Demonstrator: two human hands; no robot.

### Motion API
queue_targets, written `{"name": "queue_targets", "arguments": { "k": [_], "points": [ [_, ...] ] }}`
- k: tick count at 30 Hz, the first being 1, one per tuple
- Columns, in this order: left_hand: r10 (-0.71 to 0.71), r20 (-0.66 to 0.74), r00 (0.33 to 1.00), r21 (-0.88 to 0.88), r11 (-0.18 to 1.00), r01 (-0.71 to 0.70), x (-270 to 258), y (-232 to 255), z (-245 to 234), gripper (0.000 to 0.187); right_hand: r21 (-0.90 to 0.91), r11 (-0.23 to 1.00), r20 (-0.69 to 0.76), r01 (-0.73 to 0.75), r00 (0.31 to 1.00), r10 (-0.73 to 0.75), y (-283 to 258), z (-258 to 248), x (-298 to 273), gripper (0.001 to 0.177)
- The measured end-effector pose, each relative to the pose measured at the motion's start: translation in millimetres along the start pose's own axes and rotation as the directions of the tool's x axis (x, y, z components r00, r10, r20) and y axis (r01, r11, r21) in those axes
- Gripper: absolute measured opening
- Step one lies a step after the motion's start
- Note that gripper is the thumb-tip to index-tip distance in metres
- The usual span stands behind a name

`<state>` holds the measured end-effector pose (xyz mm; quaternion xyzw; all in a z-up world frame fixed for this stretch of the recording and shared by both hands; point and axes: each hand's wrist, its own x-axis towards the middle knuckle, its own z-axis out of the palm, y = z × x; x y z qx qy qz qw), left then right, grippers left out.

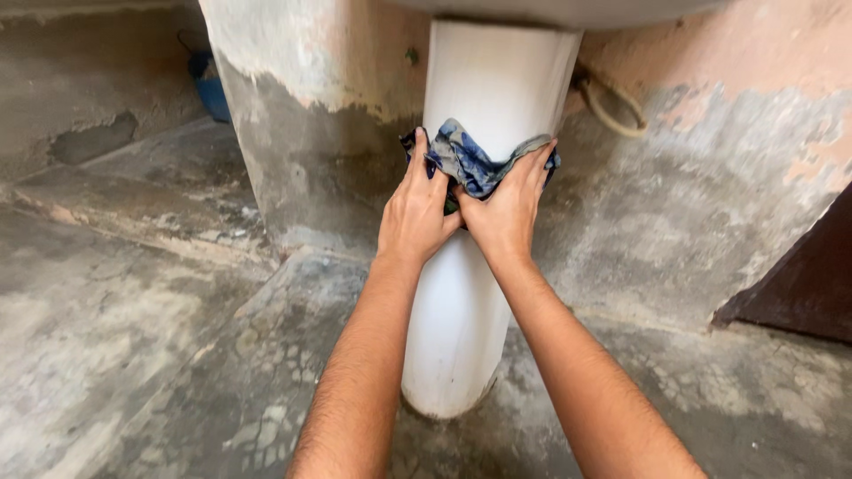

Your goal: The person wipes the edges and pedestal of a white pedestal sink using a blue patterned cloth. They move around the sink, cleaning the rim and the vertical column from top to bottom.

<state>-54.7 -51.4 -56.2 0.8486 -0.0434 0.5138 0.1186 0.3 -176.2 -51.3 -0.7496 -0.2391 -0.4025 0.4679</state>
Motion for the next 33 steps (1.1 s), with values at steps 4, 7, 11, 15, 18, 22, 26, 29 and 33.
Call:
{"name": "queue_targets", "arguments": {
  "k": [4,7,11,15,18,22,26,29,33],
  "points": [
    [-0.002,-0.052,0.999,-0.025,1.0,0.0,56,9,-16,0.077,-0.018,1.0,-0.032,0.023,0.999,-0.023,-20,-11,56,0.127],
    [-0.066,-0.069,0.995,-0.068,0.996,0.062,85,19,-23,0.086,0.011,0.994,0.003,-0.111,0.994,0.111,-38,-19,94,0.133],
    [-0.105,-0.139,0.985,-0.11,0.99,0.09,94,28,-19,0.102,-0.043,0.963,0.068,-0.265,0.961,0.268,-49,-24,120,0.148],
    [-0.107,-0.109,0.988,-0.045,0.994,0.103,88,25,-11,0.094,-0.038,0.973,0.092,-0.226,0.969,0.229,-41,-22,112,0.152],
    [-0.026,-0.267,0.963,-0.053,0.999,0.012,80,24,-3,0.098,-0.059,0.99,0.045,-0.127,0.991,0.13,-31,-17,104,0.149],
    [-0.084,-0.175,0.981,-0.072,0.995,0.073,62,16,11,0.098,-0.1,0.994,0.014,-0.043,0.999,0.045,-17,-9,89,0.149],
    [-0.071,-0.165,0.984,-0.028,0.997,0.068,26,7,25,0.091,-0.101,0.994,-0.007,-0.029,1.0,0.029,-12,-2,55,0.155],
    [-0.071,-0.187,0.98,-0.018,0.997,0.069,-11,5,34,0.076,-0.111,0.993,-0.022,-0.036,0.999,0.034,-8,0,18,0.155],
    [-0.105,-0.15,0.983,-0.054,0.994,0.097,-60,3,43,0.071,-0.066,0.981,0.031,-0.184,0.982,0.186,2,6,-36,0.152]
  ]
}}
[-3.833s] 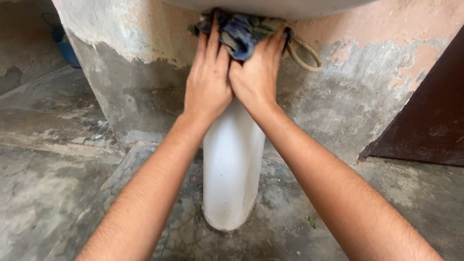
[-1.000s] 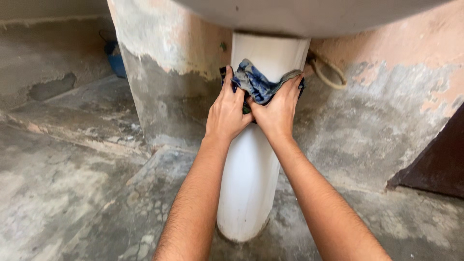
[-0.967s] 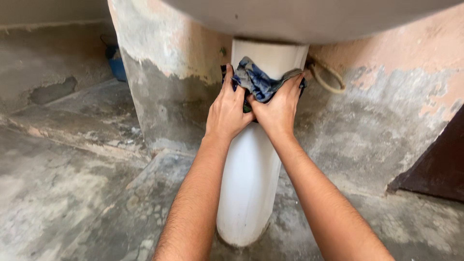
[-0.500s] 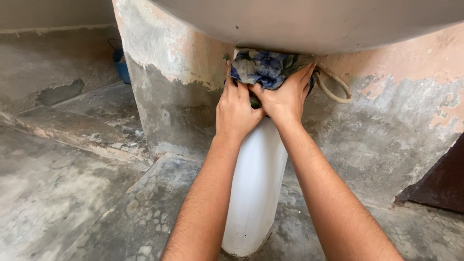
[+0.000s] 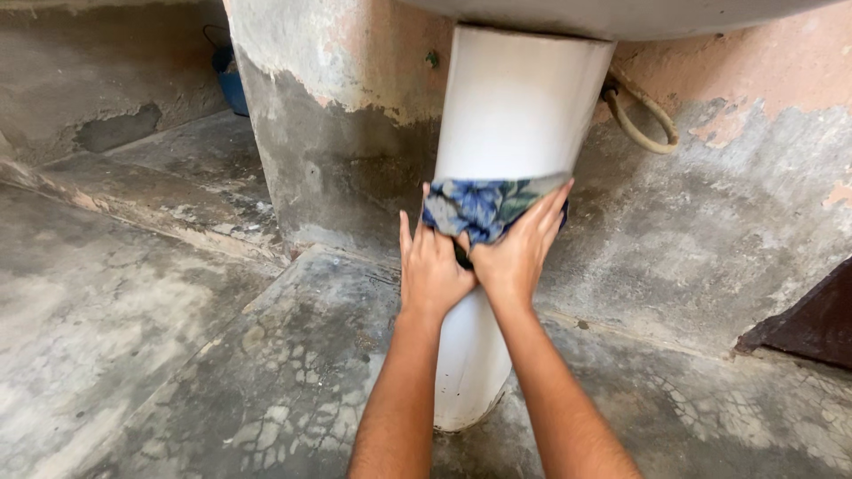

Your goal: The person wipes the edges and pedestal of a white pedestal sink using a blue patterned cloth. They move around the sink, cleaning the rim and the vertical column from top to bottom.

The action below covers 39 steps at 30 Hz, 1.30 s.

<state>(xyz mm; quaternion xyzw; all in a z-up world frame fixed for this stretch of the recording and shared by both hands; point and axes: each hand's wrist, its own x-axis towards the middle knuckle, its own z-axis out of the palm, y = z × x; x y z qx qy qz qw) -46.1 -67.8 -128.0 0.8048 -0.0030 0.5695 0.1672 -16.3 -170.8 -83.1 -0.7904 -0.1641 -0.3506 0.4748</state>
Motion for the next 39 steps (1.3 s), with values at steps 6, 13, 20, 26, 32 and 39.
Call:
{"name": "queue_targets", "arguments": {
  "k": [6,13,20,26,32,39],
  "points": [
    [-0.038,0.071,0.997,-0.026,0.999,0.04,-71,-12,1,0.064,0.007,1.0,0.006,-0.005,1.0,0.005,38,19,-66,0.152],
    [-0.113,0.222,0.968,-0.01,0.993,0.118,-134,-28,2,0.06,-0.023,0.994,0.037,-0.104,0.994,0.105,67,36,-129,0.152],
    [-0.237,0.389,0.89,0.013,0.968,0.252,-173,-38,2,0.068,-0.073,0.966,0.116,-0.25,0.959,0.257,91,48,-171,0.157],
    [-0.303,0.476,0.825,-0.014,0.936,0.352,-189,-42,2,0.079,-0.052,0.956,0.119,-0.29,0.948,0.294,111,57,-194,0.156],
    [-0.358,0.475,0.804,0.037,0.921,0.388,-214,-42,9,0.07,-0.082,0.941,0.116,-0.328,0.935,0.336,138,72,-218,0.151],
    [-0.524,0.656,0.543,0.256,0.832,0.493,-240,-45,17,0.059,-0.16,0.874,0.169,-0.458,0.86,0.482,153,82,-241,0.151]
  ]
}}
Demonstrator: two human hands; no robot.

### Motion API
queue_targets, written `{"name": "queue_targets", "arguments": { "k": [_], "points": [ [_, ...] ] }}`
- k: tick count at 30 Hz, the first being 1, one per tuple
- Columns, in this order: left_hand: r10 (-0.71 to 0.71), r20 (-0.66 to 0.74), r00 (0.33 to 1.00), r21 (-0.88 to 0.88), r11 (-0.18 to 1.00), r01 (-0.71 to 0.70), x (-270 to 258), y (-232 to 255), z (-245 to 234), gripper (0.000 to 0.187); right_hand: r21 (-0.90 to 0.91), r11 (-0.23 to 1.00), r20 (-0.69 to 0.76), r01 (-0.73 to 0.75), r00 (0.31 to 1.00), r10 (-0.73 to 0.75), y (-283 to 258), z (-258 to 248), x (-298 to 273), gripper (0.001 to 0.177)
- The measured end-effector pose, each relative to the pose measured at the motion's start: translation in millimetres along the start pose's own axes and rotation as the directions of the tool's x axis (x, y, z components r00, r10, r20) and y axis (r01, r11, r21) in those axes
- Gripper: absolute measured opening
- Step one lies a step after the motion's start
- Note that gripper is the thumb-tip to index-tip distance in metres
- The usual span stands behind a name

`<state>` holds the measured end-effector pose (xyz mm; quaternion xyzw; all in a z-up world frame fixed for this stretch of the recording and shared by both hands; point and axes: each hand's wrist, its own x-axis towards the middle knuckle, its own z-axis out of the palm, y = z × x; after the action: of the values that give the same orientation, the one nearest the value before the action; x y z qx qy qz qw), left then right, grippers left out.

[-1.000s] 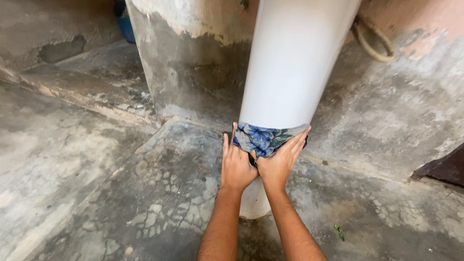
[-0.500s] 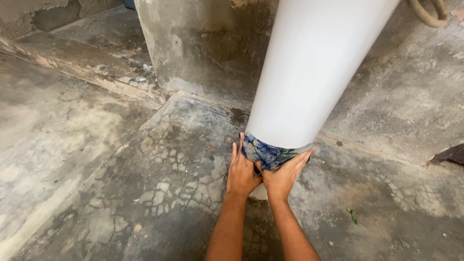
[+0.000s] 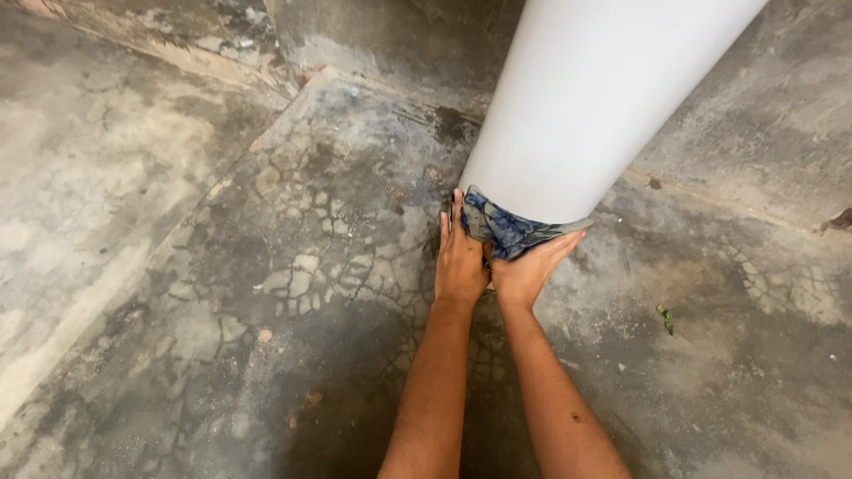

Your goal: The person wipes the edges and pedestal of a white pedestal sink using a blue patterned cloth. They move around the sink, cleaning the rim and the vertical column from top to bottom.

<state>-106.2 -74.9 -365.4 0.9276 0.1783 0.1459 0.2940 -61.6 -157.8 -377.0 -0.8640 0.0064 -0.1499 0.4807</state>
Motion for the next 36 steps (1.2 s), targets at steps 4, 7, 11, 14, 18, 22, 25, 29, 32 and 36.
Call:
{"name": "queue_targets", "arguments": {
  "k": [4,7,11,14,18,22,25,29,32,36],
  "points": [
    [0.091,-0.147,0.985,-0.036,0.995,-0.098,-3,-14,17,0.063,-0.041,0.996,0.021,-0.081,0.996,0.081,14,9,-7,0.151],
    [0.037,-0.095,0.995,-0.038,0.998,-0.04,-6,-21,27,0.062,0.003,0.997,0.017,-0.076,0.997,0.076,24,16,-14,0.152],
    [-0.144,0.166,0.976,0.043,0.989,0.139,-9,-24,36,0.053,-0.054,0.987,0.047,-0.152,0.987,0.155,36,22,-21,0.153],
    [-0.099,0.082,0.992,-0.014,0.995,0.101,-11,-28,43,0.068,-0.077,0.981,0.07,-0.177,0.981,0.182,45,26,-23,0.152],
    [-0.02,-0.023,1.0,0.082,0.996,0.022,-14,-35,54,0.077,-0.128,0.963,0.095,-0.238,0.963,0.251,61,33,-25,0.152],
    [-0.192,0.234,0.953,0.22,0.965,0.14,-13,-37,68,0.036,0.608,0.61,0.235,-0.508,0.849,0.473,78,42,-19,0.134],
    [-0.147,0.116,0.982,0.141,0.981,0.131,-16,-36,79,0.071,0.571,0.691,0.256,-0.443,0.896,0.363,84,42,-17,0.132],
    [-0.066,-0.009,0.998,0.24,0.969,0.066,-16,-35,87,0.055,-0.117,0.938,0.161,-0.327,0.926,0.343,75,36,-17,0.141],
    [-0.015,-0.116,0.993,0.172,0.984,0.035,-11,-26,80,0.063,-0.053,0.972,0.14,-0.227,0.962,0.233,60,25,-16,0.139],
    [0.052,-0.207,0.977,0.115,0.993,-0.028,-2,-6,43,0.073,0.035,0.995,0.084,-0.098,0.992,0.095,33,12,-6,0.138]
  ]
}}
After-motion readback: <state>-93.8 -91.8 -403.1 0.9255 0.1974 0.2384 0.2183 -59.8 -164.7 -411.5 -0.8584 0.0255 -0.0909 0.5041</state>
